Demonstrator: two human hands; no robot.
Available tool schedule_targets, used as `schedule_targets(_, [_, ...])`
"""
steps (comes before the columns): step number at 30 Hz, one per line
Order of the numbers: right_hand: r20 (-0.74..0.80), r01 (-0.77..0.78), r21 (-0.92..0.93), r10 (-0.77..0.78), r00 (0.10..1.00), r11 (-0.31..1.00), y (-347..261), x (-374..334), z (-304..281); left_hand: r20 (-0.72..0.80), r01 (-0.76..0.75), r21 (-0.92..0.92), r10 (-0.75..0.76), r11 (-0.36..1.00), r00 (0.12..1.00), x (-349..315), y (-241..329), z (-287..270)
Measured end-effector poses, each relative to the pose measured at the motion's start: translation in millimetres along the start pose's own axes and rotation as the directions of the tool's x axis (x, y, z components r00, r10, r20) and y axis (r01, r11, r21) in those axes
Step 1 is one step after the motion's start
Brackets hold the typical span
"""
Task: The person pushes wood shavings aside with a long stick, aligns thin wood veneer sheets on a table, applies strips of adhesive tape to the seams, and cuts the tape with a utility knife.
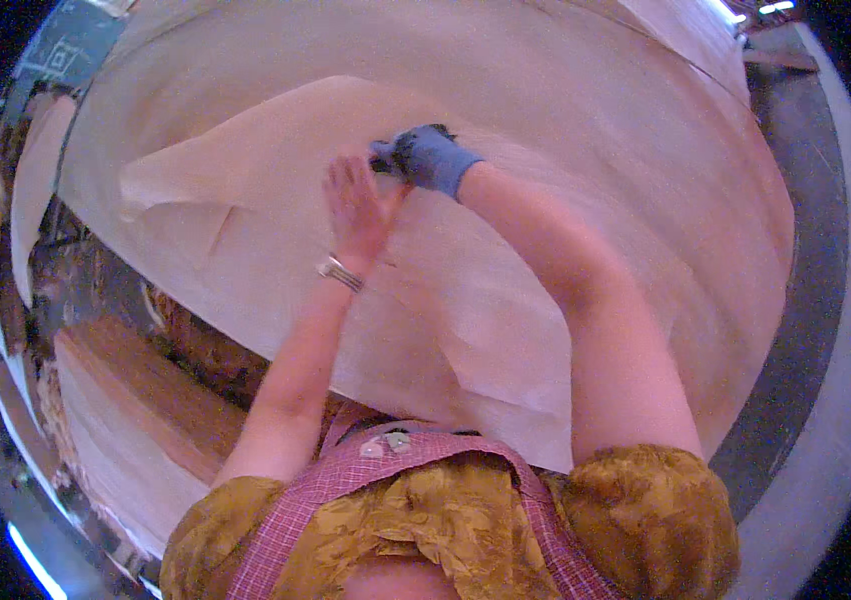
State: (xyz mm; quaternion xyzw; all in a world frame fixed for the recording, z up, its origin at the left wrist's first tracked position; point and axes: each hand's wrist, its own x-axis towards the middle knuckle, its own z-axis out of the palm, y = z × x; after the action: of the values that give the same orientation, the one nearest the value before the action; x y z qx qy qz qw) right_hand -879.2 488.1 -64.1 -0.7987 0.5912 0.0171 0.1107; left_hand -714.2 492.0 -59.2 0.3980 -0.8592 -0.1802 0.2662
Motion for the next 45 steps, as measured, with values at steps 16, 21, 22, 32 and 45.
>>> schedule_targets(16, [0.078,-0.606,0.004,0.604,0.793,0.795,57.5,-289.4,35.0,0.657,-0.244,0.327,-0.034,0.913,0.753,23.9,2.9,25.7])
schedule_targets(21, [0.015,-0.601,-0.022,0.601,0.799,0.799,51.9,-324.5,40.5,0.4,-0.387,0.057,0.334,0.92,0.853,-39.4,119.4,114.1])
schedule_targets(22, [0.005,-0.59,0.01,0.59,0.808,0.808,58.9,-341.2,41.0,0.538,-0.302,-0.127,0.322,0.945,0.779,-46.6,173.7,105.1])
schedule_targets(32, [0.008,-0.816,0.093,0.819,0.573,0.57,17.2,-522.2,61.4,0.361,-0.558,0.434,0.431,0.707,0.827,-94.9,191.9,181.0])
schedule_targets(45, [0.279,-0.971,0.004,0.932,0.233,0.241,-158.2,-612.7,97.6,0.609,-0.557,0.251,0.318,0.792,0.727,-206.0,357.7,151.9])
